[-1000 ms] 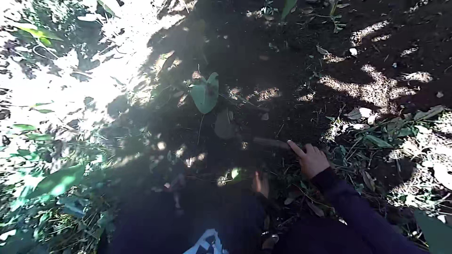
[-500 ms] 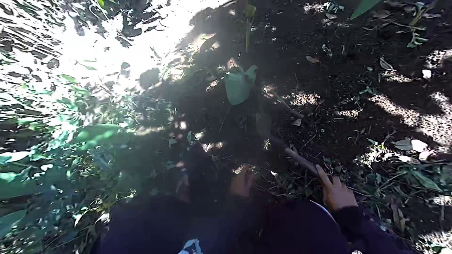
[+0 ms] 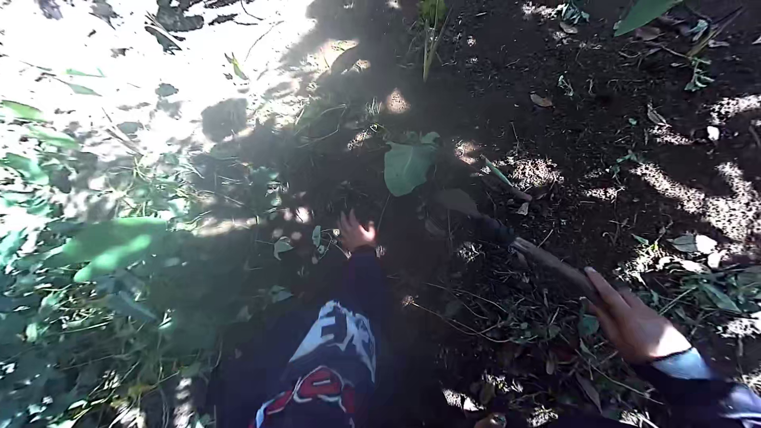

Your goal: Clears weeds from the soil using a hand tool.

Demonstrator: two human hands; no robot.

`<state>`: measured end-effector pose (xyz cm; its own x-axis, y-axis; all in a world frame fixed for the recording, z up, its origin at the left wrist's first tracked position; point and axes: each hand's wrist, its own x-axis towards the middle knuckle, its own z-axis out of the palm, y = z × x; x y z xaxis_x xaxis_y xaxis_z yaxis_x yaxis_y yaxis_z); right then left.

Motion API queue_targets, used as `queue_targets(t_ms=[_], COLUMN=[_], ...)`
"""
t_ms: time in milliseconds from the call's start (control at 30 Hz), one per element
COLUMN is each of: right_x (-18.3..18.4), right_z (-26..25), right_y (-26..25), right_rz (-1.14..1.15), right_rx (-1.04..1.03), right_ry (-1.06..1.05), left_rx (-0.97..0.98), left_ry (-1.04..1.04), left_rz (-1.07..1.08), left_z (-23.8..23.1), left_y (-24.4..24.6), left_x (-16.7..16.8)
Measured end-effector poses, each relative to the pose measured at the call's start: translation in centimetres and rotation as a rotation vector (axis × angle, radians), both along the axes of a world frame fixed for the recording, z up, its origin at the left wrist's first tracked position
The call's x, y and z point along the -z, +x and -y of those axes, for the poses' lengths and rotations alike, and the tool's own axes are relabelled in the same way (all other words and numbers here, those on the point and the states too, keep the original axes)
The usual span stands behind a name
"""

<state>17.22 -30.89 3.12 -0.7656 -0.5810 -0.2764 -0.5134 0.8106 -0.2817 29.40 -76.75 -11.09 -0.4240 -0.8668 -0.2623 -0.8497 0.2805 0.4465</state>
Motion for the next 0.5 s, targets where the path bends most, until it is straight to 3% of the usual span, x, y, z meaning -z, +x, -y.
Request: queue_targets(t_ms=[133,233,400,500], right_x=[-0.3,-0.9,-5.3,-7.5], right_z=[5.1,4.8,1.5,0.8], right_y=[1.6,6.0,15.6,18.6], right_rz=[0.114,0.165,0.192,0.209], right_rx=[0.153,0.08,-0.008,0.067], right_ry=[0.211,0.23,0.191,0.186], left_rx=[0.525,0.772,1.1,1.137], left_ry=[-0.113,-0.208,-0.17,-0.07], left_rz=[0.09,0.171,0.2,0.141], left_z=[9.0,12.7,13.1,11.1], left_y=[-9.3,-15.2,-22.2,-25.3], left_x=[-4.7,-5.4,-2.9,-1.2])
